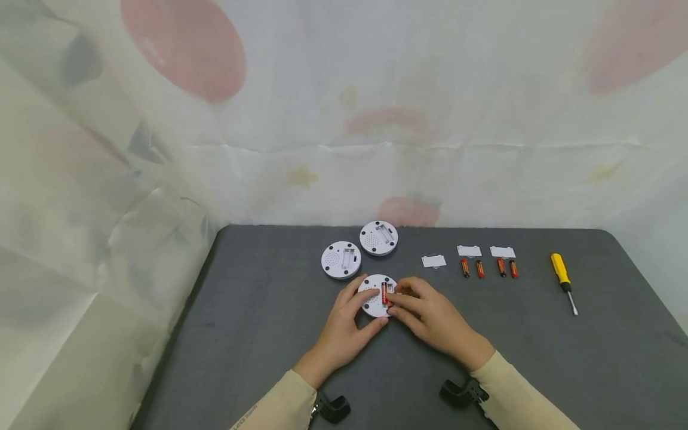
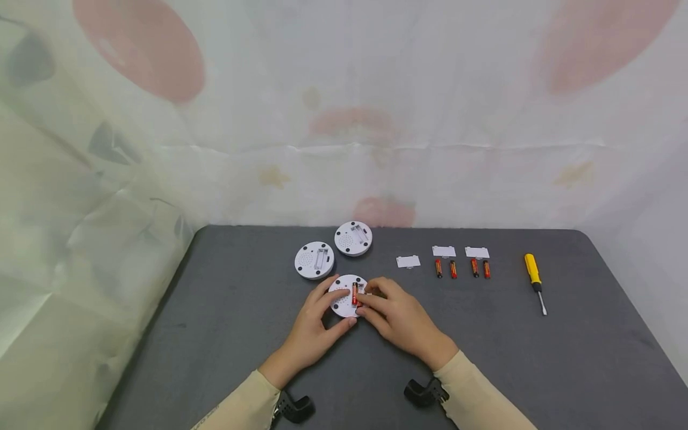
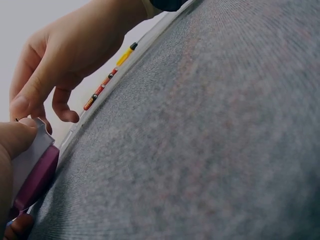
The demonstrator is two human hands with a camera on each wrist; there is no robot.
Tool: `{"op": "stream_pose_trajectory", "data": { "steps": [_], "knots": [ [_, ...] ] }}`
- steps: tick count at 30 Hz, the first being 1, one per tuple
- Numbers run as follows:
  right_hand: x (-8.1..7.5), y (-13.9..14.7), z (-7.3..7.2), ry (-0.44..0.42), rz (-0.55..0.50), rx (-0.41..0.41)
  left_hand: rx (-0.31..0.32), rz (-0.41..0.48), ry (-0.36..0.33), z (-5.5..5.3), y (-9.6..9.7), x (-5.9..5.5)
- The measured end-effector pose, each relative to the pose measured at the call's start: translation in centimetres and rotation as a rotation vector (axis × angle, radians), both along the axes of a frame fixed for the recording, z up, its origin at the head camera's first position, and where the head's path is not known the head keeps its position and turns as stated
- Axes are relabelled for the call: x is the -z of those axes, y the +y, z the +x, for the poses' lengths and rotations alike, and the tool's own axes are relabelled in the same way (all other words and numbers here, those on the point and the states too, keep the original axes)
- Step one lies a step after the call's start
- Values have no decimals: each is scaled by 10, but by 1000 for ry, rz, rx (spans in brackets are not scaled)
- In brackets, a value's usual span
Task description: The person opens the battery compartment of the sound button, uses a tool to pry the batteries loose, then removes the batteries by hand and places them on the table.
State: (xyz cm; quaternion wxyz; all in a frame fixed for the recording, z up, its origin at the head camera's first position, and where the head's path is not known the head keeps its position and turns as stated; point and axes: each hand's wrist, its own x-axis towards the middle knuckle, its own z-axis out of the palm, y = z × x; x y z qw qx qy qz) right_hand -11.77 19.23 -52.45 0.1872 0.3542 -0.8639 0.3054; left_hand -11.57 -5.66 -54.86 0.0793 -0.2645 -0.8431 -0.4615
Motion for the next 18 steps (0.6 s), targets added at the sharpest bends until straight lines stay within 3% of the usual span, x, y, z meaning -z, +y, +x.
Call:
{"op": "stream_pose_trajectory", "data": {
  "steps": [12,18],
  "knots": [
    [-4,5,0,44,-40,-122,1,12,-8,1,0,2],
    [-5,10,-4,15,-103,-106,-13,12,5,0,1,3]
  ]
}}
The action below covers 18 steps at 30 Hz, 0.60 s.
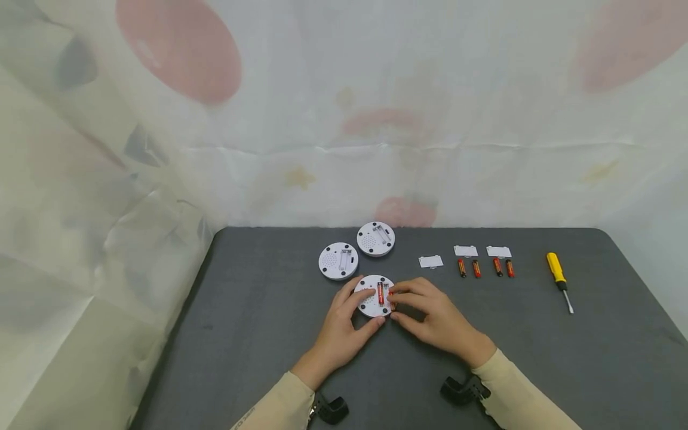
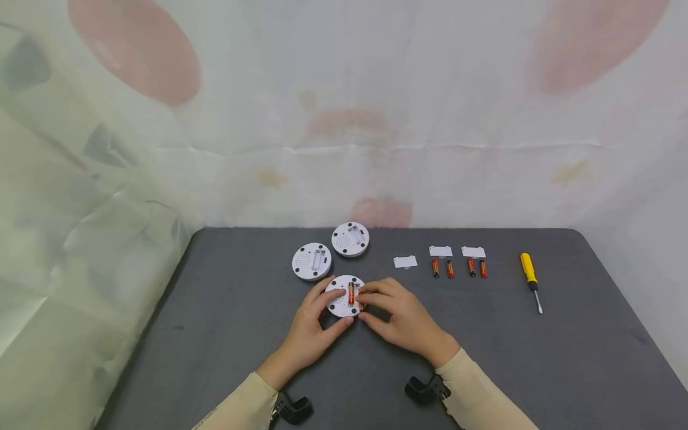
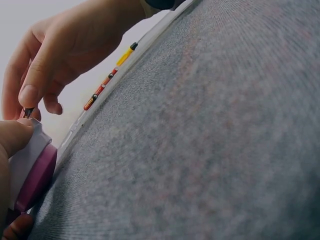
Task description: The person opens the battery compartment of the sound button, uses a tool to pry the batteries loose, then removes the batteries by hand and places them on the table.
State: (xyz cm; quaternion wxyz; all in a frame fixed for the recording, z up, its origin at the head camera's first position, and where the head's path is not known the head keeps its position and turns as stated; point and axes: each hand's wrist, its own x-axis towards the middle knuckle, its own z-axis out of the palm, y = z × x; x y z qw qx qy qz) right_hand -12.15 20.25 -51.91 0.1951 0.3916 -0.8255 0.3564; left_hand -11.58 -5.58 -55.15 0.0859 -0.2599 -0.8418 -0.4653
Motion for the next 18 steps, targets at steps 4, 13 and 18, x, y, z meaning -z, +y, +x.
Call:
{"op": "stream_pose_trajectory", "data": {
  "steps": [4,13,18],
  "knots": [
    [-3,14,-6,-50,-11,75,-7,0,-18,0,-1,0],
    [6,58,-26,1,26,260,-10,15,-43,0,-2,-2],
    [12,66,-30,2,68,283,-10,14,-52,0,-3,-1]
  ]
}}
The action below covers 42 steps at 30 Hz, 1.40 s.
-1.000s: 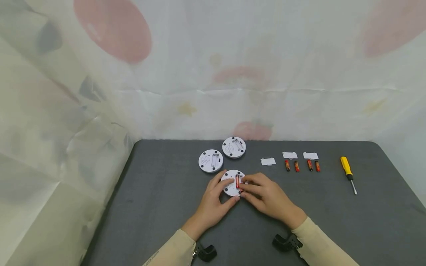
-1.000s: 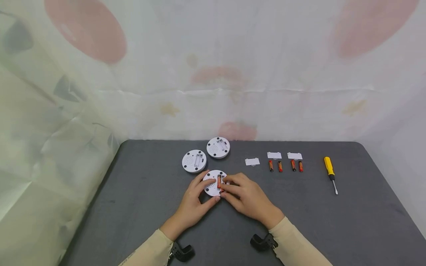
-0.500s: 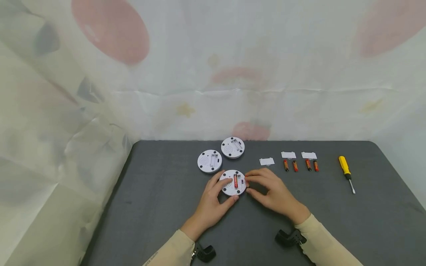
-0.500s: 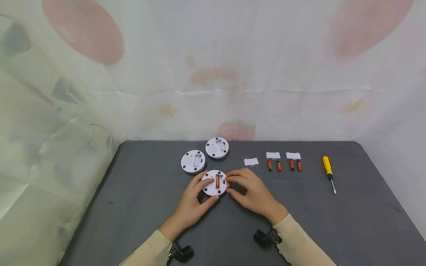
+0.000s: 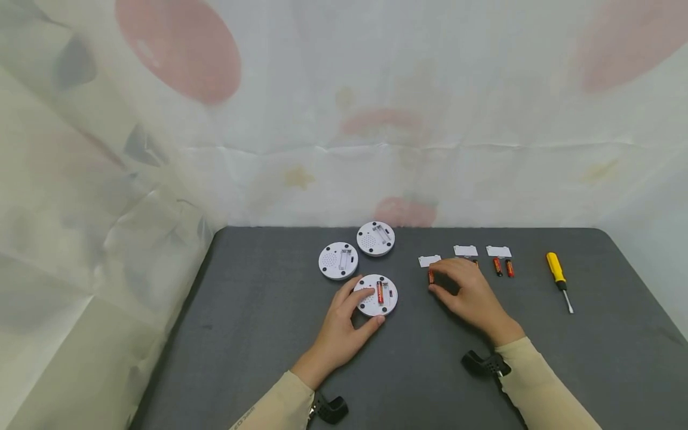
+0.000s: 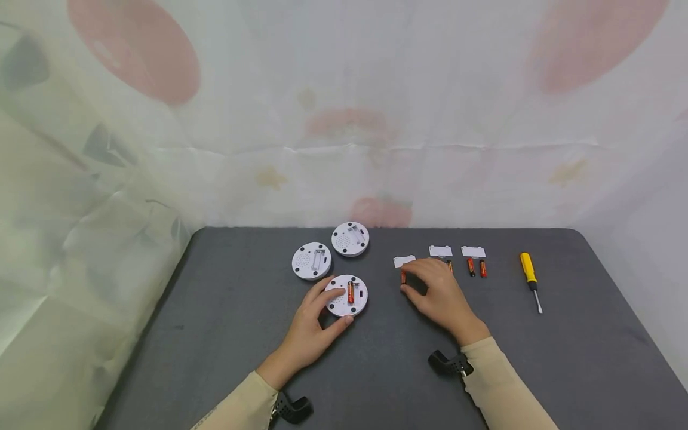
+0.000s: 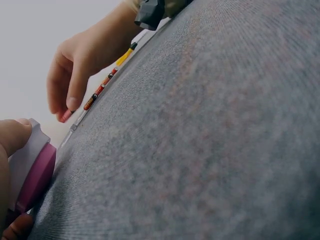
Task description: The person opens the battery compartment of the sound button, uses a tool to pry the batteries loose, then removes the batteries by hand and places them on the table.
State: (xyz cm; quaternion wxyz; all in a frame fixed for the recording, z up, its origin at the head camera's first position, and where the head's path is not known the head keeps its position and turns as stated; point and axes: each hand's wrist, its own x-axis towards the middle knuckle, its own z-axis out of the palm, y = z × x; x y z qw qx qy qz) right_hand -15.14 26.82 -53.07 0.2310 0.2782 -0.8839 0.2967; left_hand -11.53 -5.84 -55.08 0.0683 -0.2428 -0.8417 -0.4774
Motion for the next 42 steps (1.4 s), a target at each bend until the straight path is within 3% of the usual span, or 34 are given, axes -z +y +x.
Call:
{"op": "stream_pose_trajectory", "data": {
  "steps": [14,22,27,31,37,42],
  "knots": [
    [6,0,2,-2,101,31,9,7,-10,0,2,-1],
    [9,-3,1,-3,84,17,5,10,-2,1,0,-3],
    [4,-19,6,24,-8,2,7,-2,27,2,0,-3],
    [-1,-44,17,31,-85,-66,37,-14,24,2,0,-1],
    [-6,-74,29,48,-89,-223,70,-19,34,1,1,1],
    [-7,-81,34,7,-67,-223,82,-18,51,0,1,0]
  ]
}}
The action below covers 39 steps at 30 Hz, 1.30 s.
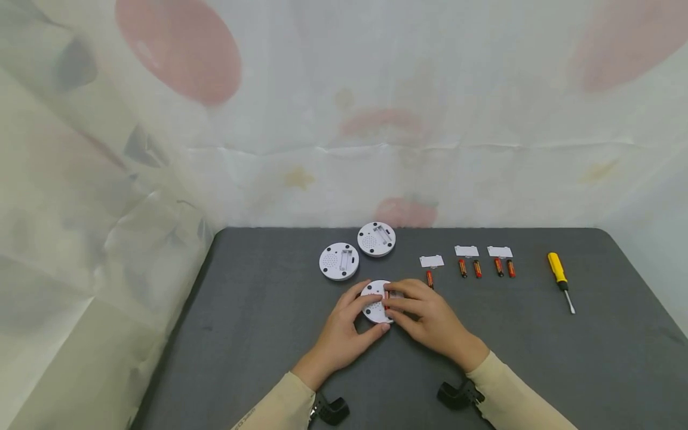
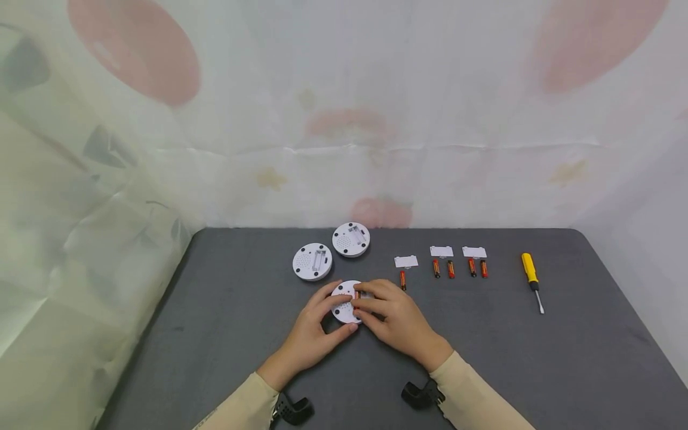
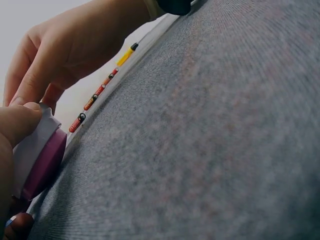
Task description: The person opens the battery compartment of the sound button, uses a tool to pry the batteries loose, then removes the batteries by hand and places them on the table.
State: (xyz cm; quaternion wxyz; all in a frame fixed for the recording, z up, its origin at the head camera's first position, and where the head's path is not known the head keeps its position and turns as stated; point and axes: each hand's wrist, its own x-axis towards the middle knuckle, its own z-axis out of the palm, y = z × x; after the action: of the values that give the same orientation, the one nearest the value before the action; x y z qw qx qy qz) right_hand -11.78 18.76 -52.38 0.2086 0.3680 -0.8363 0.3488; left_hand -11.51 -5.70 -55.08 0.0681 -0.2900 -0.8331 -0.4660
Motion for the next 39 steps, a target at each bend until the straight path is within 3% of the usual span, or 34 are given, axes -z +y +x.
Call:
{"op": "stream_pose_trajectory", "data": {
  "steps": [10,23,39],
  "knots": [
    [-4,-3,2,-68,15,78,17,-34,-10,0,0,-2],
    [-6,-9,6,56,83,198,19,-37,-14,0,1,-3],
    [-4,-12,12,30,101,295,8,-31,3,0,1,-3]
  ]
}}
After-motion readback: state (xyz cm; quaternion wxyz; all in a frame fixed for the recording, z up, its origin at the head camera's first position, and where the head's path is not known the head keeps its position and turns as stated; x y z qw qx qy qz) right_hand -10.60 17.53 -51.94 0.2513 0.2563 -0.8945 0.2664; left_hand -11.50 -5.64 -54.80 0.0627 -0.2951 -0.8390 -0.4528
